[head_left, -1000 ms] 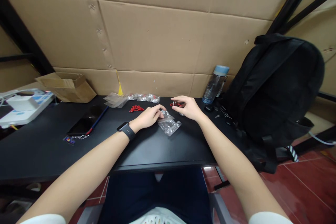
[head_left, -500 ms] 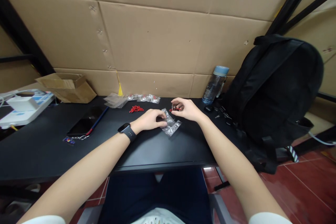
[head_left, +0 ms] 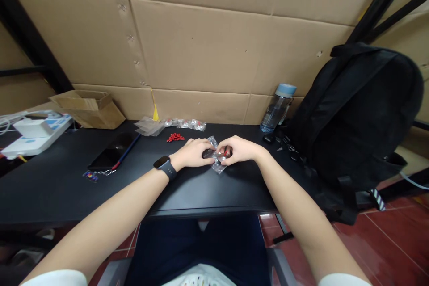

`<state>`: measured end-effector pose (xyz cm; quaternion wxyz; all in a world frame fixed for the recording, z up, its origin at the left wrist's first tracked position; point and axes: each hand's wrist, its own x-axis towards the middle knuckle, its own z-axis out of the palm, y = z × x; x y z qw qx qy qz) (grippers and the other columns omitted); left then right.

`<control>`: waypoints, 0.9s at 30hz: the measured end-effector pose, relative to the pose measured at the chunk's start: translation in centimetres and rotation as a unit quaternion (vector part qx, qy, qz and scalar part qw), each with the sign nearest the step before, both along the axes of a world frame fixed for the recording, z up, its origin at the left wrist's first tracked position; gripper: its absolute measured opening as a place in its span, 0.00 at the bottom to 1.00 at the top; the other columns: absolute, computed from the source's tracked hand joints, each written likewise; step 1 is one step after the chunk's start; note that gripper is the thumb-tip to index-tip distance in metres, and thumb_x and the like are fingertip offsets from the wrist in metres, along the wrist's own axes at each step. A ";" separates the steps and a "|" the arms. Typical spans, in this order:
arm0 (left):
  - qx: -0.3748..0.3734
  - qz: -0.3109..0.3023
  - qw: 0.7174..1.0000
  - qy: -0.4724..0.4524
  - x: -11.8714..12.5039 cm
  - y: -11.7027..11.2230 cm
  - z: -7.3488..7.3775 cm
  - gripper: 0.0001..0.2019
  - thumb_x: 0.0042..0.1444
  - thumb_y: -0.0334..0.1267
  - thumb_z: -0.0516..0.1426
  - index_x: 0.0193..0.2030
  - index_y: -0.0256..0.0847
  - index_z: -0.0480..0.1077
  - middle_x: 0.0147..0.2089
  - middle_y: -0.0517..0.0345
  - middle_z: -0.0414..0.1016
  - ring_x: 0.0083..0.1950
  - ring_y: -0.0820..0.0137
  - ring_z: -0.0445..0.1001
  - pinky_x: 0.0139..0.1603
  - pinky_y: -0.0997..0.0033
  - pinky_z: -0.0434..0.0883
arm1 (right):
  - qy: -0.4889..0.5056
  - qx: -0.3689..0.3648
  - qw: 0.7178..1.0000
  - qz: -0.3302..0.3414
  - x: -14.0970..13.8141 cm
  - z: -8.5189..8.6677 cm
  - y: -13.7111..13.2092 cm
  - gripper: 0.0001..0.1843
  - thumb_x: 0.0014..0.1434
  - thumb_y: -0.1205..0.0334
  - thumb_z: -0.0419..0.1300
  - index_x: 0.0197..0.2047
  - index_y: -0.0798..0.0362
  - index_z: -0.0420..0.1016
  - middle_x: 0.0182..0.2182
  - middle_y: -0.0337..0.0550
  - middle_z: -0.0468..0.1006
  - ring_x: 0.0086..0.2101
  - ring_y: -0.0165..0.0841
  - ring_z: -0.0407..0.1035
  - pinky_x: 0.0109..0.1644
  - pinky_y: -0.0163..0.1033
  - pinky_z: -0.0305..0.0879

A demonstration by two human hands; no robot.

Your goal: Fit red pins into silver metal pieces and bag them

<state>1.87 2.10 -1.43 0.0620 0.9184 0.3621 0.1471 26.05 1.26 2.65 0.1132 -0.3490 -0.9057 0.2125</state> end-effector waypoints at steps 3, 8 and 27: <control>-0.014 -0.017 1.000 0.019 -0.2 0.1 0.1 0.23 0.59 0.57 0.59 0.59 0.52 0.74 0.64 0.53 0.72 0.62 0.51 0.70 0.58 0.53 0.64 | -0.006 -0.004 1.000 -0.005 -0.3 0.0 -0.1 0.16 0.46 0.58 0.73 0.41 0.51 0.82 0.30 0.37 0.82 0.31 0.32 0.74 0.37 0.33 0.65; -0.037 -0.013 0.999 0.023 -0.4 0.3 0.0 0.26 0.58 0.57 0.60 0.61 0.53 0.72 0.66 0.52 0.70 0.63 0.50 0.68 0.59 0.50 0.63 | -0.010 0.027 0.999 -0.026 -0.8 -0.2 -0.2 0.13 0.47 0.55 0.73 0.35 0.52 0.82 0.26 0.36 0.79 0.28 0.30 0.72 0.34 0.33 0.62; -0.062 -0.005 0.998 0.024 -0.3 0.5 0.1 0.28 0.55 0.58 0.62 0.61 0.52 0.71 0.66 0.53 0.69 0.64 0.49 0.67 0.59 0.52 0.64 | 0.023 0.038 0.999 0.000 -0.8 -1.3 1.1 0.13 0.51 0.58 0.74 0.40 0.52 0.86 0.34 0.41 0.81 0.30 0.30 0.74 0.36 0.33 0.64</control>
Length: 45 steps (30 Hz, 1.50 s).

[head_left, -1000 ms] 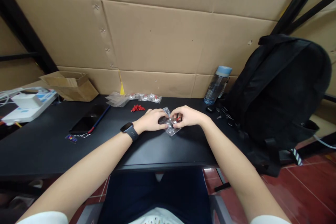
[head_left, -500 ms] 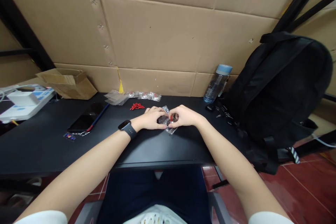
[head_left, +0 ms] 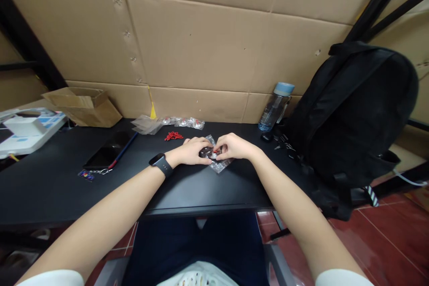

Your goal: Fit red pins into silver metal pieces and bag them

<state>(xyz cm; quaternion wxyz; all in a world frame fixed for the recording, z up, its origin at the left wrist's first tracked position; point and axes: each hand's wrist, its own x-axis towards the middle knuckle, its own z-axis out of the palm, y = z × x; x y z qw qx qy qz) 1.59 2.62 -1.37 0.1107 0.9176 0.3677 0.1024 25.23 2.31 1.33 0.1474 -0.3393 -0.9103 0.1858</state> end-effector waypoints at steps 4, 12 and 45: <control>0.004 -0.004 1.000 0.001 0.1 -0.1 0.2 0.28 0.56 0.59 0.62 0.60 0.52 0.71 0.63 0.52 0.71 0.62 0.51 0.68 0.56 0.54 0.66 | 0.052 -0.009 0.998 -0.045 -0.1 -0.9 0.7 0.14 0.49 0.57 0.75 0.39 0.52 0.85 0.32 0.39 0.81 0.29 0.29 0.73 0.36 0.32 0.63; 0.005 0.019 0.999 -0.036 0.0 0.2 -0.3 0.37 0.51 0.60 0.65 0.67 0.54 0.64 0.64 0.50 0.68 0.62 0.49 0.68 0.57 0.52 0.65 | -0.013 0.119 0.967 -0.226 -1.6 -1.9 0.8 0.20 0.47 0.43 0.75 0.32 0.49 0.78 0.33 0.38 0.80 0.33 0.32 0.70 0.32 0.34 0.52; -0.002 0.048 0.974 -0.222 -1.2 1.1 1.0 0.13 0.61 0.49 0.58 0.37 0.43 0.77 0.40 0.57 0.81 0.42 0.64 0.77 0.47 0.67 0.69 | 0.164 -0.076 0.980 -0.081 1.5 -1.8 2.3 0.14 0.55 0.52 0.69 0.36 0.55 0.81 0.29 0.41 0.79 0.29 0.31 0.72 0.36 0.35 0.66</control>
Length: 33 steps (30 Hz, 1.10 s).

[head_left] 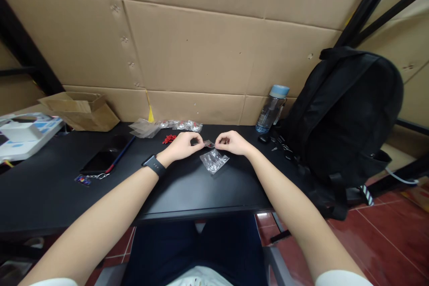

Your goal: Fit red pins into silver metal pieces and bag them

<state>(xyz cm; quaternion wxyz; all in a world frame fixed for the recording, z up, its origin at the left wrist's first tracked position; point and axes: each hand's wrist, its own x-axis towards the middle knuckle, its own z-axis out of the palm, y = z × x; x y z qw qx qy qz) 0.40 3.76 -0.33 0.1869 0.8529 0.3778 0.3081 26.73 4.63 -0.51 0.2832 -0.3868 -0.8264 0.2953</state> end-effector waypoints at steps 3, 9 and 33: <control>-0.071 0.021 0.996 -0.056 -0.3 1.1 -0.7 0.14 0.59 0.49 0.58 0.34 0.41 0.77 0.37 0.57 0.81 0.39 0.65 0.77 0.44 0.68 0.70 | 0.061 -0.057 0.997 -0.002 -0.1 -0.2 0.1 0.17 0.55 0.49 0.69 0.36 0.56 0.78 0.28 0.40 0.79 0.29 0.31 0.72 0.36 0.36 0.67; -0.117 0.056 0.987 -0.097 -0.5 2.1 -1.4 0.13 0.56 0.46 0.58 0.31 0.40 0.78 0.33 0.57 0.81 0.37 0.65 0.76 0.43 0.68 0.69 | 0.134 -0.083 0.987 -0.039 -1.1 -0.3 -0.1 0.20 0.52 0.46 0.70 0.36 0.54 0.74 0.30 0.41 0.80 0.29 0.30 0.71 0.33 0.35 0.66; -0.020 0.142 0.989 -0.020 1.3 -0.5 -0.8 0.07 0.67 0.40 0.50 0.41 0.45 0.67 0.38 0.60 0.83 0.44 0.62 0.79 0.52 0.60 0.63 | 0.167 -0.068 0.983 -0.041 -1.6 -1.6 0.0 0.39 0.48 0.59 0.71 0.61 0.48 0.62 0.35 0.38 0.80 0.23 0.25 0.69 0.28 0.32 0.68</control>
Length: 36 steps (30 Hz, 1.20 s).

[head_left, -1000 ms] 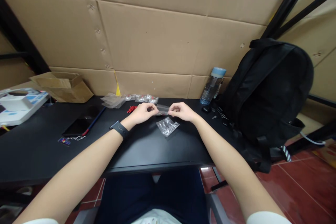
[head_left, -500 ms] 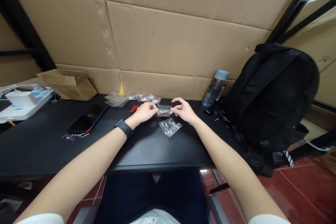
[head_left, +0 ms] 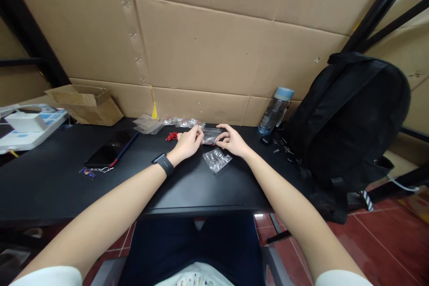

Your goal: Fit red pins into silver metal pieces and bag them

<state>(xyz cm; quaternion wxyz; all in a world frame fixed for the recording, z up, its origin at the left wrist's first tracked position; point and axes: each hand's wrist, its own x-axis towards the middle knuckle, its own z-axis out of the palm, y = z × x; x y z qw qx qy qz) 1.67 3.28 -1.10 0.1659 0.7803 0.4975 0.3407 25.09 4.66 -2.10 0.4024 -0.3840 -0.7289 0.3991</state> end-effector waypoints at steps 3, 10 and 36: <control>0.049 0.004 0.999 0.009 0.1 -0.4 0.4 0.07 0.69 0.40 0.47 0.44 0.45 0.65 0.41 0.59 0.82 0.47 0.61 0.79 0.55 0.58 0.59 | 0.042 -0.015 0.999 -0.009 -0.4 -0.2 0.2 0.36 0.48 0.58 0.71 0.59 0.49 0.65 0.32 0.37 0.79 0.23 0.26 0.68 0.27 0.32 0.67; 0.084 0.008 0.995 -0.044 0.3 -0.5 0.6 0.06 0.71 0.39 0.47 0.43 0.45 0.63 0.41 0.61 0.81 0.45 0.64 0.79 0.53 0.61 0.60 | 0.110 0.014 0.991 -0.077 -1.0 0.7 0.0 0.26 0.49 0.55 0.70 0.50 0.55 0.75 0.29 0.36 0.75 0.24 0.25 0.64 0.28 0.32 0.61; 0.041 0.007 0.996 -0.082 -0.4 0.3 0.8 0.05 0.65 0.41 0.53 0.42 0.46 0.69 0.42 0.63 0.82 0.45 0.66 0.78 0.52 0.65 0.64 | 0.088 0.035 0.993 -0.067 -0.9 0.2 0.1 0.25 0.52 0.53 0.70 0.43 0.47 0.58 0.39 0.42 0.83 0.30 0.33 0.79 0.33 0.36 0.72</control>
